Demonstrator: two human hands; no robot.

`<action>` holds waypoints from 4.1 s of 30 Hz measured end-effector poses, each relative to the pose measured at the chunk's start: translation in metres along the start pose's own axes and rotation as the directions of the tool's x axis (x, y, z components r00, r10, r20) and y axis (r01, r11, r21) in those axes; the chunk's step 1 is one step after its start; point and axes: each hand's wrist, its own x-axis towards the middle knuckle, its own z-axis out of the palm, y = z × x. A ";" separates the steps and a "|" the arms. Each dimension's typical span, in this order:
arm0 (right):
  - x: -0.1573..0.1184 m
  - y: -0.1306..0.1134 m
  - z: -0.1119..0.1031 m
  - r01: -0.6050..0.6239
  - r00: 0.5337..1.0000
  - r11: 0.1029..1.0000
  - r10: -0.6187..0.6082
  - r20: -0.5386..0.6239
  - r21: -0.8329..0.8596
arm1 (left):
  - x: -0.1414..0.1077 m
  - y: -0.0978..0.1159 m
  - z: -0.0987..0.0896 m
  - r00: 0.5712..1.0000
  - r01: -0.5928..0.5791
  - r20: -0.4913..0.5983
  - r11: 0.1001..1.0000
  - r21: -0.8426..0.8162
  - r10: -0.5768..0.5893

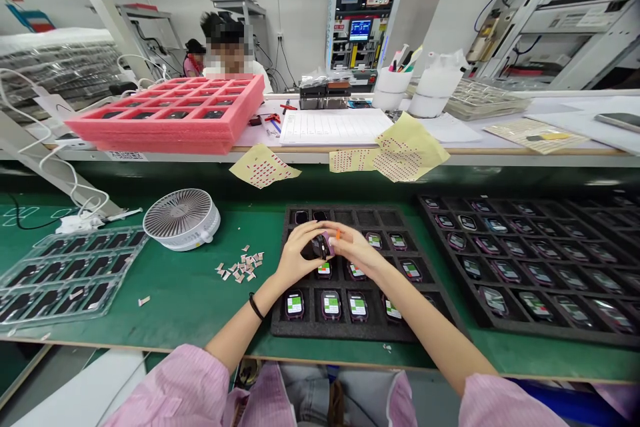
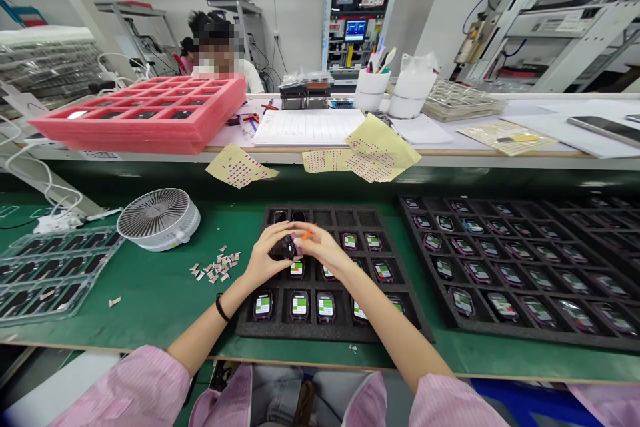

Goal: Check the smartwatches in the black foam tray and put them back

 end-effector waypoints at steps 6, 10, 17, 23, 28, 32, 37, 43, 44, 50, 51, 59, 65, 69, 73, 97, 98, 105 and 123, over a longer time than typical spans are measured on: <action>-0.003 -0.022 -0.013 0.283 0.913 0.949 -0.310 -0.265 -0.136 | -0.001 -0.002 0.002 0.980 0.194 0.041 0.981 -0.019 -0.193; -0.006 -0.017 -0.011 0.300 0.906 0.935 -0.341 -0.252 -0.189 | -0.001 -0.004 0.003 0.977 0.211 0.039 0.977 -0.004 -0.211; -0.006 -0.011 -0.005 0.345 0.901 0.918 -0.382 -0.205 -0.193 | -0.001 -0.005 0.003 0.983 0.177 0.033 0.984 0.022 -0.178; -0.007 -0.012 -0.006 0.372 0.883 0.904 -0.414 -0.221 -0.211 | -0.001 -0.003 0.003 0.984 0.179 0.026 0.984 0.016 -0.179; -0.008 -0.011 -0.003 0.393 0.873 0.891 -0.439 -0.212 -0.228 | 0.000 -0.002 0.003 0.980 0.198 0.025 0.980 0.015 -0.198; -0.009 -0.010 -0.001 0.393 0.871 0.879 -0.450 -0.196 -0.271 | -0.001 -0.002 0.002 0.977 0.211 0.017 0.977 0.011 -0.211; -0.010 -0.006 -0.001 0.391 0.863 0.845 -0.474 -0.173 -0.364 | -0.002 -0.004 0.004 0.980 0.200 0.004 0.979 0.031 -0.200; -0.009 -0.006 0.000 0.369 0.879 0.853 -0.449 -0.159 -0.367 | -0.001 -0.005 0.004 0.981 0.193 0.006 0.981 0.032 -0.194; -0.009 -0.007 0.001 0.369 0.884 0.864 -0.440 -0.156 -0.343 | -0.001 -0.005 0.004 0.981 0.192 0.007 0.981 0.031 -0.192; -0.009 -0.005 0.005 0.379 0.906 0.892 -0.412 -0.099 -0.246 | 0.001 -0.002 0.003 0.982 0.189 0.016 0.981 0.040 -0.190; -0.009 -0.004 0.005 0.377 0.908 0.892 -0.409 -0.092 -0.248 | 0.001 -0.002 0.003 0.982 0.188 0.018 0.981 0.042 -0.189; -0.011 -0.004 0.006 0.364 0.902 0.879 -0.415 -0.120 -0.308 | 0.000 -0.002 0.004 0.982 0.189 0.014 0.981 0.037 -0.189; -0.011 0.003 0.006 0.378 0.894 0.834 -0.442 -0.076 -0.403 | -0.002 -0.004 0.004 0.981 0.194 0.015 0.980 0.040 -0.195; -0.011 0.005 0.007 0.375 0.894 0.817 -0.443 -0.062 -0.438 | -0.003 -0.007 0.005 0.980 0.198 0.023 0.979 0.041 -0.199; -0.011 0.004 0.008 0.388 0.894 0.809 -0.447 -0.034 -0.442 | -0.003 -0.009 0.006 0.978 0.207 0.019 0.977 0.051 -0.209; -0.011 0.000 0.007 0.367 0.908 0.862 -0.413 -0.067 -0.349 | -0.002 -0.006 0.005 0.985 0.163 0.040 0.984 0.071 -0.166; -0.011 0.000 0.007 0.370 0.906 0.859 -0.418 -0.064 -0.354 | -0.002 -0.006 0.005 0.985 0.161 0.041 0.984 0.073 -0.165; -0.010 0.002 0.005 0.371 0.905 0.853 -0.421 -0.063 -0.366 | -0.002 -0.006 0.006 0.984 0.176 0.030 0.982 0.064 -0.178; 0.000 0.020 0.007 0.180 0.968 0.881 -0.239 -0.081 -0.438 | 0.000 -0.003 0.002 0.988 0.129 0.064 0.978 0.164 -0.141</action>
